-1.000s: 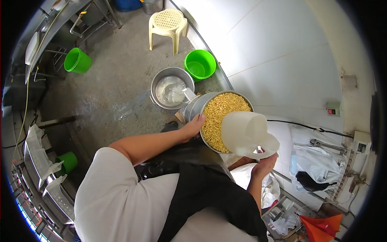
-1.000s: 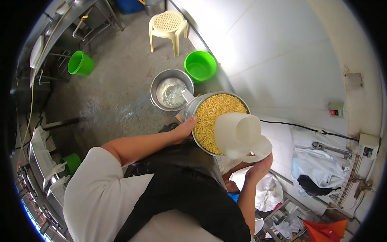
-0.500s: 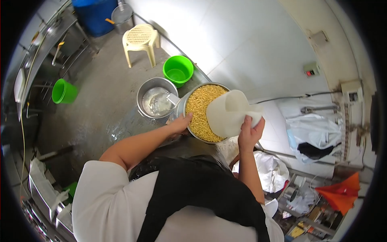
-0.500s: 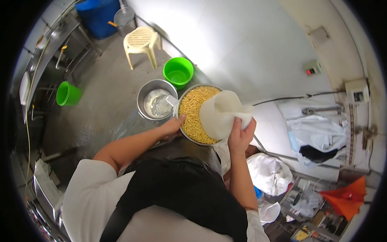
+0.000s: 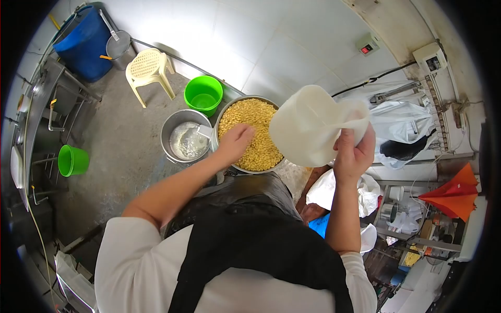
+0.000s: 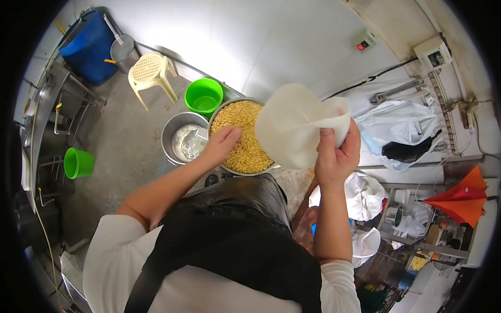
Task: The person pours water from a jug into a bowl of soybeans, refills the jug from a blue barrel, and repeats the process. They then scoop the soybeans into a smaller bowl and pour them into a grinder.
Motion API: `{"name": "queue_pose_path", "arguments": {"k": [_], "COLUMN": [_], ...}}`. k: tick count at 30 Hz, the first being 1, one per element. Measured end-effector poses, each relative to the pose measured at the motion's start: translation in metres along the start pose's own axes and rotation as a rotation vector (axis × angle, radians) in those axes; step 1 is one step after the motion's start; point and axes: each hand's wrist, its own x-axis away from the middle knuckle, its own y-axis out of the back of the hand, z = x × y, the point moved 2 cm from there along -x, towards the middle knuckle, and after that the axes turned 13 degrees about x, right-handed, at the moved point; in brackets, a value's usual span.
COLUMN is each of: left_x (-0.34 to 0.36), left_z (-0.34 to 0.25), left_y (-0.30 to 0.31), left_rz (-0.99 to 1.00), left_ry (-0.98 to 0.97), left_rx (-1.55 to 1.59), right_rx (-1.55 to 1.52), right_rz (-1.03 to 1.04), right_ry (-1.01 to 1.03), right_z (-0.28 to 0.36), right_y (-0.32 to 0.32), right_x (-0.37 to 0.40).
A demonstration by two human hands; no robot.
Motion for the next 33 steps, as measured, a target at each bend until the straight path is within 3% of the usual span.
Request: {"name": "queue_pose_path", "arguments": {"k": [2,4,5,7,10,17,23,29,31,32,33], "left_x": [-0.012,-0.021,-0.023,-0.020,-0.016,-0.012,-0.023,-0.043,-0.041,-0.039,-0.035], "left_z": [-0.020,-0.024,-0.024,-0.030,-0.028,-0.031,-0.036,-0.034,-0.040,-0.040,-0.040], "left_y": [-0.035,-0.054,-0.063,-0.081,-0.081,-0.069,-0.062,-0.033,-0.017,-0.011,-0.003], "left_rz": [0.079,0.403,0.390,0.517,0.441,0.336,0.280,0.169,0.010,0.023,-0.039], "left_ry": [0.375,0.469,0.460,0.477,0.371,0.392,0.405,0.254,0.148,0.159,0.096], "left_rx": [0.679,1.107,1.108,1.479,1.451,1.514,1.390,1.105,0.831,0.826,0.574], "right_rx": [-0.150,-0.189,-0.213,-0.237,-0.204,-0.156,-0.003,0.150,0.169,0.142,0.148], "right_rz": [-0.015,-0.023,-0.043,-0.032,-0.018,0.057,0.048,0.135,0.230,0.236,0.228], "right_ry": [-0.049,-0.025,-0.005,-0.020,-0.039,0.009,0.049,0.241,0.229,0.222,0.214], "right_z": [0.007,0.009,0.010,0.014,0.011,0.003,-0.002,0.032,0.034,0.031,0.029], "right_y": [-0.002,-0.006,-0.008,-0.012,-0.017,-0.015,-0.010,-0.007,-0.003,-0.003,-0.001], "right_x": [0.003,0.005,0.007,0.011,0.017,0.019,0.013,-0.004,-0.006,-0.006,-0.005]}}
